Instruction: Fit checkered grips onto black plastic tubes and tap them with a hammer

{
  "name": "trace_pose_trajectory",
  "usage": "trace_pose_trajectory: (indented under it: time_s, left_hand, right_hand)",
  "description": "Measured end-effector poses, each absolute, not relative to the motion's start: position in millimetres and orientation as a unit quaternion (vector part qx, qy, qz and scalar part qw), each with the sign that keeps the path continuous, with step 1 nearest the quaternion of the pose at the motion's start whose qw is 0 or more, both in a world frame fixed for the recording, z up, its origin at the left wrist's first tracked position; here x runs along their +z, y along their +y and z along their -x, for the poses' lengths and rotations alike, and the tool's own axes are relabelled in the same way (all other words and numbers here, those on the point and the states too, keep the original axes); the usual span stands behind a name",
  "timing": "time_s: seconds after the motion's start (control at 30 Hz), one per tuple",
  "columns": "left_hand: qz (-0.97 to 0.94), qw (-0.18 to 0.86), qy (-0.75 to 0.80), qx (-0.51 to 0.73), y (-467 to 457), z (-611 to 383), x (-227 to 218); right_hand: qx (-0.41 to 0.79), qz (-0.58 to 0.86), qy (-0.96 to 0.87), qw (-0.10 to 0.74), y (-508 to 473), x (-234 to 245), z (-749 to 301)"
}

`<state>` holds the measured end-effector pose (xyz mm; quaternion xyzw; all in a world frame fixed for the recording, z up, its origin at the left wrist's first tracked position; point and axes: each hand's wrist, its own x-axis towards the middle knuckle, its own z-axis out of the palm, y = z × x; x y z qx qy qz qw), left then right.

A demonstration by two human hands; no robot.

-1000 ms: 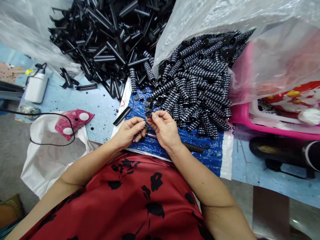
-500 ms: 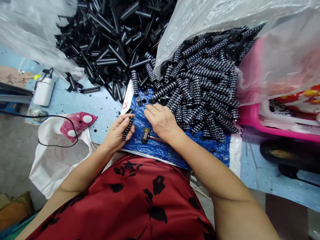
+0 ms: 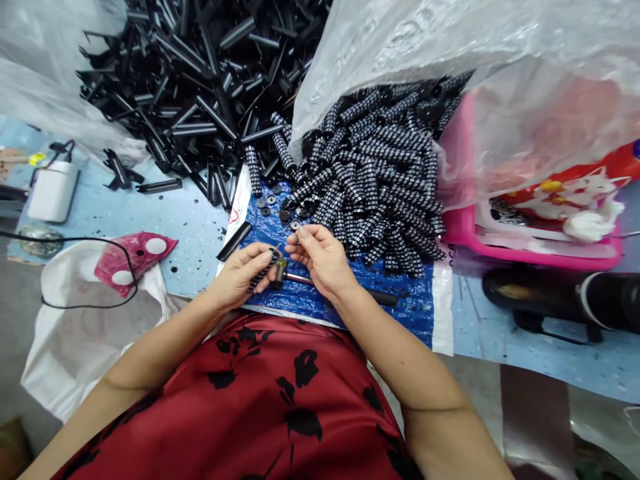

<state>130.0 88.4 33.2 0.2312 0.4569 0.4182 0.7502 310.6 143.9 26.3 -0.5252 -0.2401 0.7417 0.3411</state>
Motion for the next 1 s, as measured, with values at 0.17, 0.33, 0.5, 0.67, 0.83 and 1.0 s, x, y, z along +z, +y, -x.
trace_pose_trajectory:
  time_s: [0.17,0.33,0.5,0.67,0.83,1.0]
  left_hand:
    - [-0.257,0.775,0.425,0.392,94.3,-149.4,38.6]
    - [-0.247,0.768,0.439,0.396,90.2,-156.2,39.3]
    - [-0.227,0.763,0.443,0.411,90.3,-161.6,38.7]
    - [-0.221,0.755,0.446,0.426,90.5,-167.9,35.5]
    - [-0.239,0.753,0.447,0.418,88.6,-170.1,31.8]
    - [-0.240,0.744,0.461,0.420,87.1,-168.8,31.9]
  right_hand:
    - [0.745,0.489,-0.191,0.412,135.2,39.3,-305.0]
    - [0.749,0.481,-0.175,0.421,128.4,37.1,-302.9]
    - [0.749,0.477,-0.197,0.416,123.3,31.2,-304.2]
    - [0.761,0.479,-0.184,0.397,120.4,30.1,-304.9]
    - [0.763,0.489,-0.118,0.406,120.4,28.0,-305.8]
    - [0.775,0.478,-0.127,0.394,119.4,27.9,-305.9]
